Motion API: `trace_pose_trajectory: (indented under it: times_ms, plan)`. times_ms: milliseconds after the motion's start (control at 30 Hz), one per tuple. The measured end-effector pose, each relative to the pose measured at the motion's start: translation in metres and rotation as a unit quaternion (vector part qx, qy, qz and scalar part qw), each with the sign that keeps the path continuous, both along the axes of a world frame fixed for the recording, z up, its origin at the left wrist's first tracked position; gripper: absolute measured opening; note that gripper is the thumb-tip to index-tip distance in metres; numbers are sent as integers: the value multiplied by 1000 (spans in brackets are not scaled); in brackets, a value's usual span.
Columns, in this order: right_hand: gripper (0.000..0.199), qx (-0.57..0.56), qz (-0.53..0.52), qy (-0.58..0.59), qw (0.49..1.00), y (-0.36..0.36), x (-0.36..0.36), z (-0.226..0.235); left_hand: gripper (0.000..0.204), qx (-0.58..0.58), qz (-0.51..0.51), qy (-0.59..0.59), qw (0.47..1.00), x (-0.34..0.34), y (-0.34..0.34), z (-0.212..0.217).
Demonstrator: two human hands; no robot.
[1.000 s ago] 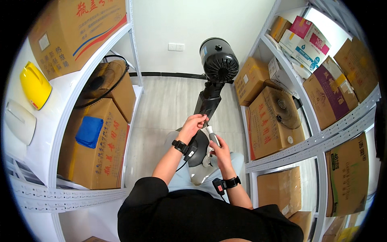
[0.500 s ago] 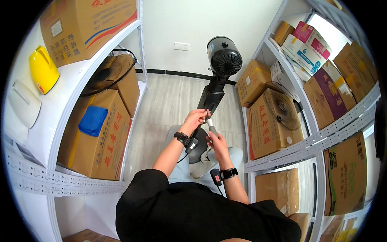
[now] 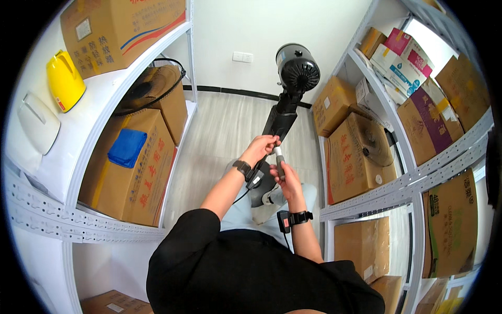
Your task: The person assembles a standing fan by connecting internal wires and securing the housing with a screwdriver. They then attach the fan head to the stand and tighten the mounting screws.
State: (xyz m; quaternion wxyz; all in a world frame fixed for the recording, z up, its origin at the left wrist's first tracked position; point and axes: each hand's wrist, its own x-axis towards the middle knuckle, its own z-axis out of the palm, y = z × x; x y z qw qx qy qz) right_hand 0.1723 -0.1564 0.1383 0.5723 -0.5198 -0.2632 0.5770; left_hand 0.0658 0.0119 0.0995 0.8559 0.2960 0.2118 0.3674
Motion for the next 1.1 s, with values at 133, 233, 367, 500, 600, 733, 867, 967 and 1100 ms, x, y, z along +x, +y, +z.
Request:
trace_pose_trajectory:
  times_ms: [133,233,367,500,600,733,867,967,1100]
  plan:
    - [41,57,-96,-464,879,-7,-11,-9,13,4,12,32,999,0,-3,-2]
    - [42,116,-130,-575,799,-2,-6,-18,15,22,29,42,998,1,-3,1]
    - [36,21,-37,-8,999,-2,4,-2,12,-1,21,41,999,2,-4,6]
    - [35,-10,-18,4,1000,-2,6,4,12,-15,-15,24,999,-3,0,7]
    - [40,106,-127,-465,870,1,-1,-15,11,-4,-17,41,999,-2,3,5]
    - [46,160,-157,-598,769,7,-4,-26,10,8,-5,57,998,-1,3,2]
    - [41,-7,-40,18,999,7,5,-8,13,30,4,63,998,-1,-3,3]
    - [37,-8,-31,78,996,7,15,-9,15,-3,9,43,999,2,-4,4]
    - [42,59,-91,-462,880,7,1,-1,13,-42,53,24,997,-6,8,-7]
